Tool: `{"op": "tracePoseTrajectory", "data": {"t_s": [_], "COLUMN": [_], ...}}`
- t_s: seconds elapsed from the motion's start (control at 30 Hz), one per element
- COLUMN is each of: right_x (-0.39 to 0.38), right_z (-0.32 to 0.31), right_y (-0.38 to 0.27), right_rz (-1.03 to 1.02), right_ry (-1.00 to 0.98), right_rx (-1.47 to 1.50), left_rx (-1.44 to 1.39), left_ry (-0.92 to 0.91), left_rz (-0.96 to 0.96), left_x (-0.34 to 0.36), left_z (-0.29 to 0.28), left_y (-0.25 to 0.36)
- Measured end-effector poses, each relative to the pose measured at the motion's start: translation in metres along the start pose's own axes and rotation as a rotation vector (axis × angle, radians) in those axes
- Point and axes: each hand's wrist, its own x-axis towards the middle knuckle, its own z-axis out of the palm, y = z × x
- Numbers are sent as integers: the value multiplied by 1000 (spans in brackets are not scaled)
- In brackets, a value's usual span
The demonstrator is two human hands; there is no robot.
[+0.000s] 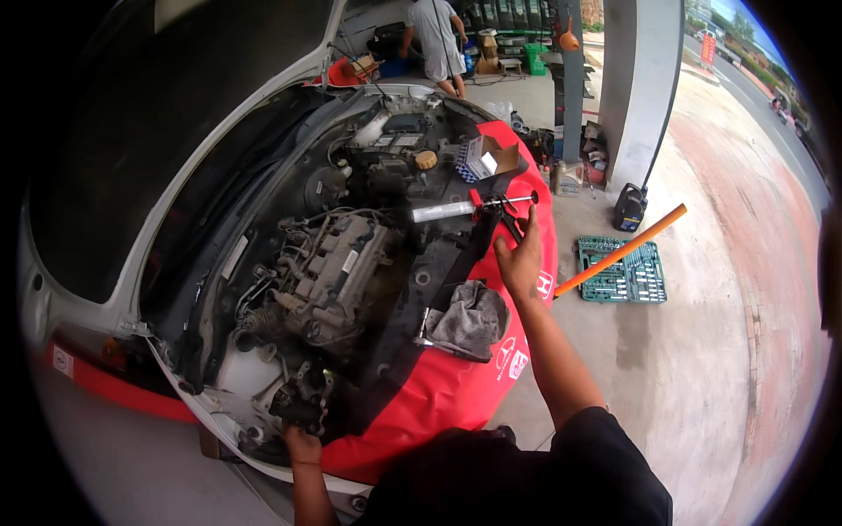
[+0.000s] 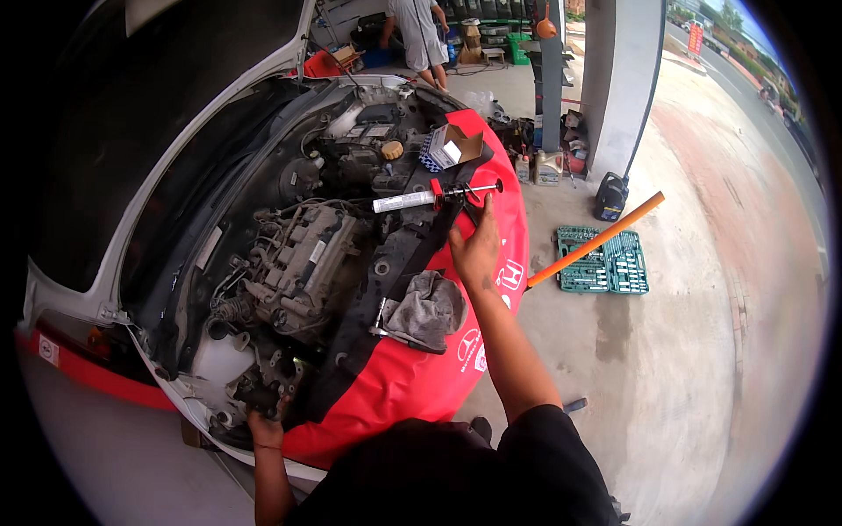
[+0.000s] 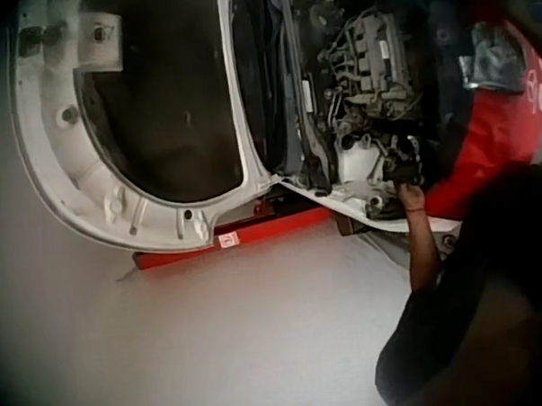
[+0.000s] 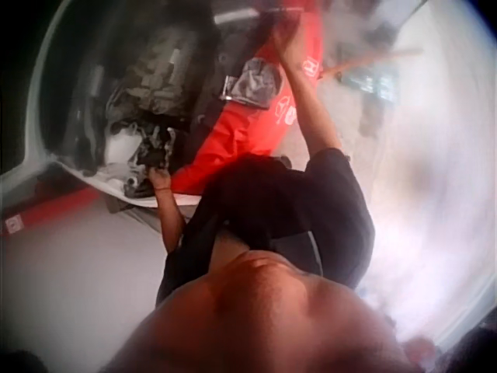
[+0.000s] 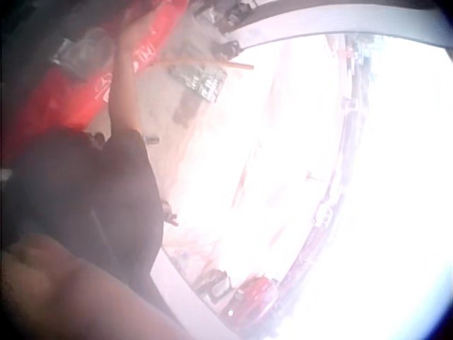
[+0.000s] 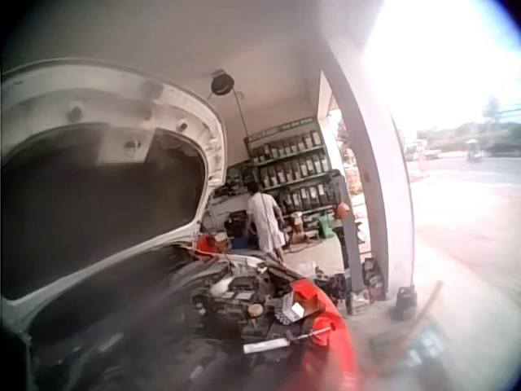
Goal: The person holds an automotive water pump near a vehicle engine, pointing at the impeller and the gasket surface.
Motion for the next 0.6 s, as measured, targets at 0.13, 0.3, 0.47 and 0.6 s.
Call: {"op": "tracePoseTrajectory", "data": {"t_s": [0.13, 0.3, 0.47, 0.6], "right_x": [14, 12, 8, 10], "right_z": [32, 36, 33, 33], "right_y": [6, 5, 3, 1], "right_rz": [95, 218, 215, 209], "right_ry": [-116, -229, -237, -235], "right_rx": [-209, -494, -487, -469], "left_rx": [-21, 12, 8, -63], "left_ry": [-72, 3, 39, 34], "left_rz": [9, -13, -3, -64], "left_x": [0, -1, -3, -6], "left_z": [-8, -19, -18, -22], "left_y": [2, -6, -14, -16]}}
